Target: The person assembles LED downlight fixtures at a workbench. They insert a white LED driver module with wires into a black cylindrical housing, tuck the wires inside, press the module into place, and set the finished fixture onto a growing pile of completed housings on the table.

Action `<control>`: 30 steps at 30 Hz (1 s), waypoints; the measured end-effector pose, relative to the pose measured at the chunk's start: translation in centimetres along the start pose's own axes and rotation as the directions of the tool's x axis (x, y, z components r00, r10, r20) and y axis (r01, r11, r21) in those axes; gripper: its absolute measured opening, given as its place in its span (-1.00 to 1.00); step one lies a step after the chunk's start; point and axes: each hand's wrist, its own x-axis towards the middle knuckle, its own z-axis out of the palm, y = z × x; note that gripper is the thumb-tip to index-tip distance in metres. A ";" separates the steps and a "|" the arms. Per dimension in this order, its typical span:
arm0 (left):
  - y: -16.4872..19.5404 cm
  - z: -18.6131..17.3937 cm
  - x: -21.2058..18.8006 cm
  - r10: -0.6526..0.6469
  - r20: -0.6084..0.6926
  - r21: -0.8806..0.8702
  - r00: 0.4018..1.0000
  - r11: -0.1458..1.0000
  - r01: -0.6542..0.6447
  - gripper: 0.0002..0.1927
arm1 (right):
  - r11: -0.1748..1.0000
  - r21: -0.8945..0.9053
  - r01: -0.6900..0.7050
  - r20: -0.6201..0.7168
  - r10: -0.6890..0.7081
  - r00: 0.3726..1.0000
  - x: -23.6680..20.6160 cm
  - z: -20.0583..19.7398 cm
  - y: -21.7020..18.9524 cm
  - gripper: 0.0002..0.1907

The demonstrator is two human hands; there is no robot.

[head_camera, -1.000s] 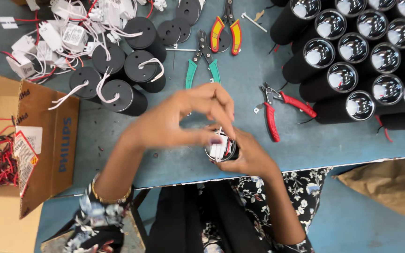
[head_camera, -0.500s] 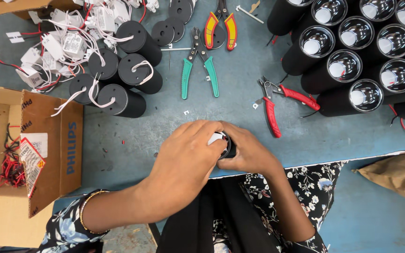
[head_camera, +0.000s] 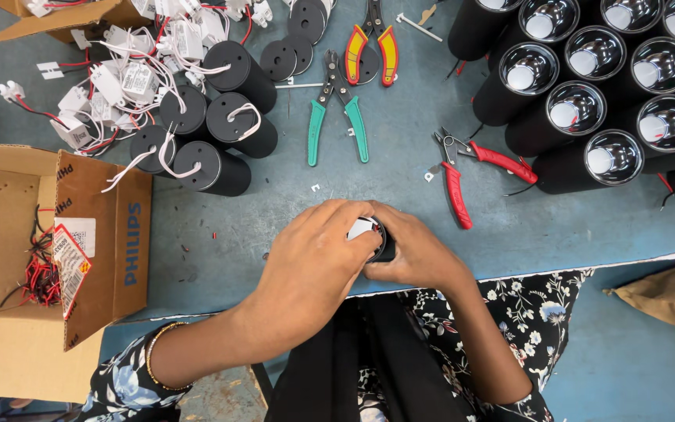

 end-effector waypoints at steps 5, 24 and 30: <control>0.4 0.2 0.1 -0.023 -0.002 0.006 1.000 1.000 0.023 -0.71 | 1.000 -0.004 0.030 -0.003 -0.030 1.000 -0.1 0.0 0.2 -0.23; 0.4 -0.5 -0.5 -0.012 -0.030 -0.114 0.999 0.993 0.009 -0.80 | 0.998 0.061 -0.021 0.001 0.021 1.000 -0.6 -0.1 -0.9 -0.22; 3.0 -1.7 0.0 0.047 -0.004 0.017 0.999 0.999 -0.047 -0.71 | 0.997 0.071 0.026 -0.020 -0.025 0.999 -2.0 -1.0 -2.8 -0.22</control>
